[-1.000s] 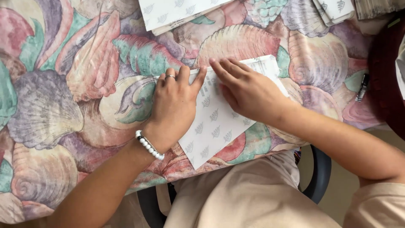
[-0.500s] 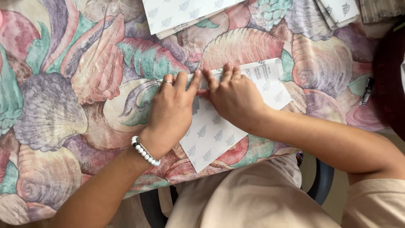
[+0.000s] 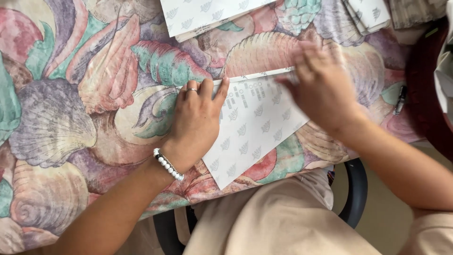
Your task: Folding printed paper sheets into specific shapes on a table.
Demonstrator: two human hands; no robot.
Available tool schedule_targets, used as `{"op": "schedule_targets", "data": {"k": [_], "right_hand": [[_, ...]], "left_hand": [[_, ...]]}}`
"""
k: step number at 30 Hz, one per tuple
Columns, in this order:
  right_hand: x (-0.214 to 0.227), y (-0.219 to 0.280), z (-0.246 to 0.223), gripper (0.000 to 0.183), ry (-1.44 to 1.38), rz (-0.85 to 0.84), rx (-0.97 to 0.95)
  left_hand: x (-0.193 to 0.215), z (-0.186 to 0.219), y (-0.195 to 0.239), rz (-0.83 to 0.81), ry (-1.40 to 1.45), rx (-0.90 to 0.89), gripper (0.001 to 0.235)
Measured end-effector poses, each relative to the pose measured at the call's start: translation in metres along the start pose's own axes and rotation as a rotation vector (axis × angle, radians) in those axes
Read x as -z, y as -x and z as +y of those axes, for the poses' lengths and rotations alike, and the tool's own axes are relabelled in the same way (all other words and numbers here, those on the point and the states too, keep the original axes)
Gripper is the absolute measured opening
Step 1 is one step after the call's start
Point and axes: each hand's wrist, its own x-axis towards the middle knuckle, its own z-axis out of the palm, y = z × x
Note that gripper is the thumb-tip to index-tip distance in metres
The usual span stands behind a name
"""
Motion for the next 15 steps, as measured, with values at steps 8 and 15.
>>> {"op": "schedule_targets", "data": {"k": [8, 15], "right_hand": [[-0.031, -0.021, -0.075, 0.066, -0.528, 0.351, 0.246], [-0.010, -0.024, -0.100, 0.076, -0.504, 0.255, 0.134]], "left_hand": [[-0.014, -0.014, 0.014, 0.147, 0.089, -0.021, 0.057], [-0.010, -0.013, 0.014, 0.108, 0.070, -0.023, 0.054]]}}
